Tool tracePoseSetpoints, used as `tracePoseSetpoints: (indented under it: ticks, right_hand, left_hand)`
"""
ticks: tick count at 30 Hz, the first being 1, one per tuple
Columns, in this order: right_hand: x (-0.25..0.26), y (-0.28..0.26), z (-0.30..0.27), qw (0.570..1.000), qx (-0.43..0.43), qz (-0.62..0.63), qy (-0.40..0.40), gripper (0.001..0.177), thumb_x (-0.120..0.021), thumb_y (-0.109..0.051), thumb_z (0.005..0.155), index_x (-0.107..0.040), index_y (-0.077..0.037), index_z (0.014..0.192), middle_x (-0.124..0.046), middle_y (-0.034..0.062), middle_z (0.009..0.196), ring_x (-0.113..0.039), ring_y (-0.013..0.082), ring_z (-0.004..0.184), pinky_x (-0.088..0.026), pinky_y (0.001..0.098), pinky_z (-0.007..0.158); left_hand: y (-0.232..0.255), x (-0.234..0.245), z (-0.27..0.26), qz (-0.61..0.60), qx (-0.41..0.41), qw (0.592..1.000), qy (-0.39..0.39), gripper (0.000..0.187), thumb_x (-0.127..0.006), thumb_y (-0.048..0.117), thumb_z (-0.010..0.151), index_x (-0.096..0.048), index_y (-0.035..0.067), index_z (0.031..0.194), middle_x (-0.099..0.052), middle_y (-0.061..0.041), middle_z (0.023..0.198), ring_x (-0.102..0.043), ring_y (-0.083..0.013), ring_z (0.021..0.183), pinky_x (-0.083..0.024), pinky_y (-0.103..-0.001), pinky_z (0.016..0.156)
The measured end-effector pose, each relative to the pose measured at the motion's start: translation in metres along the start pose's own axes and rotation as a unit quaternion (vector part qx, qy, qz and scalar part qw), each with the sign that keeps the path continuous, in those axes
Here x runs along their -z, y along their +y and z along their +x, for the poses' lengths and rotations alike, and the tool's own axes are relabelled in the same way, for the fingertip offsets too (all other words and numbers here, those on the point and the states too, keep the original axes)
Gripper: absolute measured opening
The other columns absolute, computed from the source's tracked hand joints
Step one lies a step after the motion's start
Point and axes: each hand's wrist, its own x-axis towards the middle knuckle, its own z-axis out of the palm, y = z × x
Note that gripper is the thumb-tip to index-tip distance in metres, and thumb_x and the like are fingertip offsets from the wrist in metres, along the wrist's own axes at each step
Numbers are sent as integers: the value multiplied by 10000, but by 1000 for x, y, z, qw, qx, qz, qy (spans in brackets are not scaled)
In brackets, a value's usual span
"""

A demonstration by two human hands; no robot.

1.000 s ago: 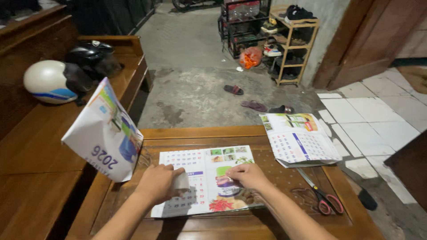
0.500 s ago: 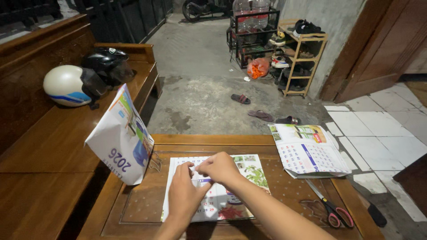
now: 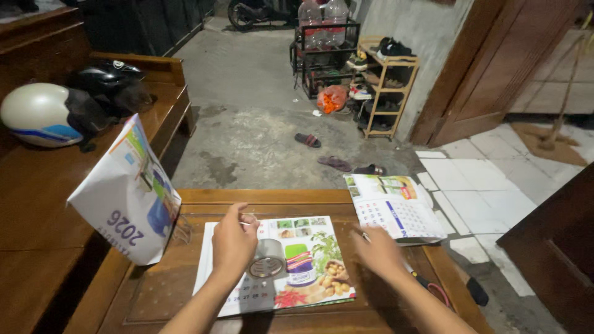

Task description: The person assembles a wall calendar by folding a printed sheet, applying clear tape to the edges, and securing the pages together. They use scissors to trim excess tape and smooth the folded sections to form a bound calendar.

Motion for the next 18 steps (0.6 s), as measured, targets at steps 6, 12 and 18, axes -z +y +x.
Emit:
tracePoseSetpoints:
  ticks: [6, 12, 18]
  right_hand:
    - [13, 167, -74, 890, -322, -270, -175, 309, -689, -306, 859, -713, -116, 1101, -730, 185, 1115, -682, 370, 1113, -551, 462, 988]
    - [-4, 229, -78, 896, -274, -285, -203, 454, -754, -340, 828, -636, -171, 1233, -724, 147, 1160, -676, 339, 1164, -546, 430, 1025]
    - [18, 251, -84, 923, -172, -214, -271, 620, -793, -311, 823, -544, -201, 1380, -728, 112, 1196, -690, 312, 1185, -551, 396, 1044]
  left_hand:
    - [-2, -12, 8, -91, -11, 995, -37, 409, -733, 89, 806, -671, 102, 1210, -803, -49, 961, -730, -191, 751, -576, -344, 699]
    - [-24, -21, 14, -116, -124, 984, -62, 218, -726, 53, 836, -835, 66, 1024, -800, -92, 1007, -735, -174, 870, -571, -313, 799]
    - [-24, -5, 31, -93, -75, 962, -247, 359, -870, 82, 708, -778, 70, 1054, -760, -68, 1083, -750, -156, 914, -608, -298, 767]
